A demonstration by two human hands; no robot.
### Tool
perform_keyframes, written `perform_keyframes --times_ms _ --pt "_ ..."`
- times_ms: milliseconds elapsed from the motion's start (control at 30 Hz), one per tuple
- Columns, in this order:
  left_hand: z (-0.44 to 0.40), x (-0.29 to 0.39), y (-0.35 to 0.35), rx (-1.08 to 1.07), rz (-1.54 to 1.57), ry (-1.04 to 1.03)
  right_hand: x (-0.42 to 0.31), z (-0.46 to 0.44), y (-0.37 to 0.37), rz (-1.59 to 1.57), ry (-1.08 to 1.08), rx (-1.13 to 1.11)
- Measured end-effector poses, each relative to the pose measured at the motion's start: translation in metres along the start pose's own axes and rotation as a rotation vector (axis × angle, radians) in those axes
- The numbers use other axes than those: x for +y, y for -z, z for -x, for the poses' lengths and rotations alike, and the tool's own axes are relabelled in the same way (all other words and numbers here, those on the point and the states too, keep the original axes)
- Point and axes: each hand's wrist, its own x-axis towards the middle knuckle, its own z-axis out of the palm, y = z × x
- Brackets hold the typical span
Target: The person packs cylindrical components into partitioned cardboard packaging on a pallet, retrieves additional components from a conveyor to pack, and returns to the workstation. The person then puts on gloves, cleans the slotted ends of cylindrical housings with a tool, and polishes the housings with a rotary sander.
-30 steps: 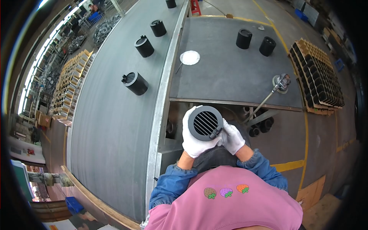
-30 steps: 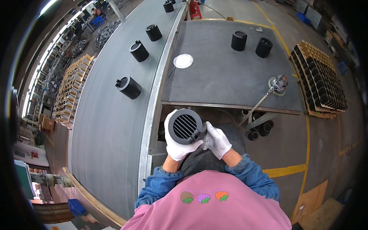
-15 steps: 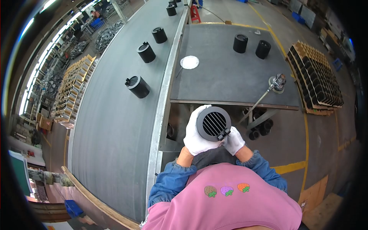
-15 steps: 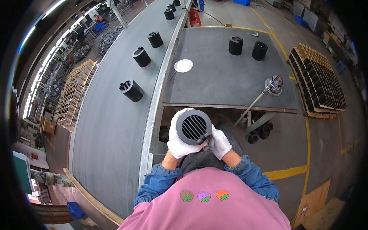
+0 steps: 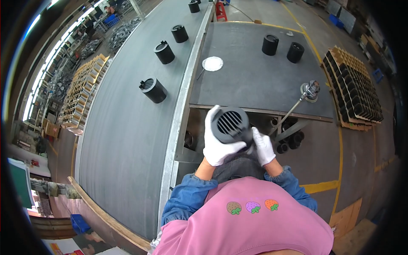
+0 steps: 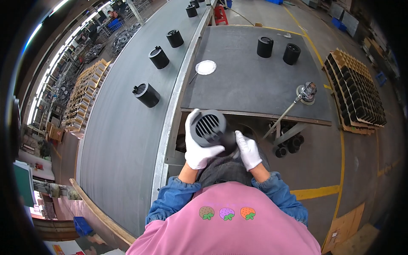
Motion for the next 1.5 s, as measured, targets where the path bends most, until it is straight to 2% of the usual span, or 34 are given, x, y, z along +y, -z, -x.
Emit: perform_keyframes --times_ms 67,100,133,233,267,367,567,733,1033,1167,1267,1300,1400,1433,1467,1500 --pt "0.003 0.013 -0.008 0.161 0.590 0.316 -0.013 -0.002 0.003 0.182 0.249 0.171" --pt "0.006 -0.006 -0.002 0.230 0.828 0.352 -0.017 0.000 0.005 0.051 0.178 0.146" --pt "0.011 -0.020 0.001 0.325 0.870 0.519 -0.025 0.003 0.007 0.015 0.227 0.070" --pt "0.003 -0.011 -0.003 0.406 0.908 0.686 -0.037 0.009 0.002 0.141 0.502 -0.095" --pt "0.004 -0.007 -0.006 0.401 0.908 0.684 -0.039 0.010 0.001 0.104 0.477 -0.106" --pt "0.010 0.002 -0.011 0.395 1.096 0.916 -0.043 0.012 -0.004 0.029 0.512 -0.119" --pt "0.023 -0.011 -0.013 0.347 1.258 0.929 -0.038 0.015 -0.001 0.152 0.555 -0.107" --pt "0.026 -0.013 -0.012 0.334 1.272 0.950 -0.038 0.017 -0.002 0.014 0.409 -0.081" --pt "0.021 -0.019 -0.007 0.319 1.341 0.969 -0.039 0.014 -0.008 0.028 0.375 -0.041" --pt "0.011 -0.016 -0.008 0.346 1.386 1.044 -0.038 0.010 -0.008 0.004 0.394 -0.011" --pt "0.003 0.003 -0.011 0.329 1.158 1.066 -0.036 0.005 0.001 -0.038 0.294 -0.012" --pt "0.006 -0.015 -0.004 0.332 1.113 0.951 -0.029 0.000 0.010 0.017 0.200 -0.031" --pt "0.002 -0.032 0.004 0.368 0.875 0.734 -0.032 -0.018 0.015 0.095 0.329 -0.031" --pt "0.002 -0.042 0.013 0.301 0.724 0.579 -0.037 -0.023 0.011 0.078 0.376 -0.025" --pt "-0.002 -0.037 0.007 0.418 0.574 0.479 -0.049 -0.027 0.015 0.381 0.385 -0.051" --pt "-0.007 -0.036 0.008 0.345 0.280 0.405 -0.055 -0.033 0.014 0.523 0.530 -0.038"
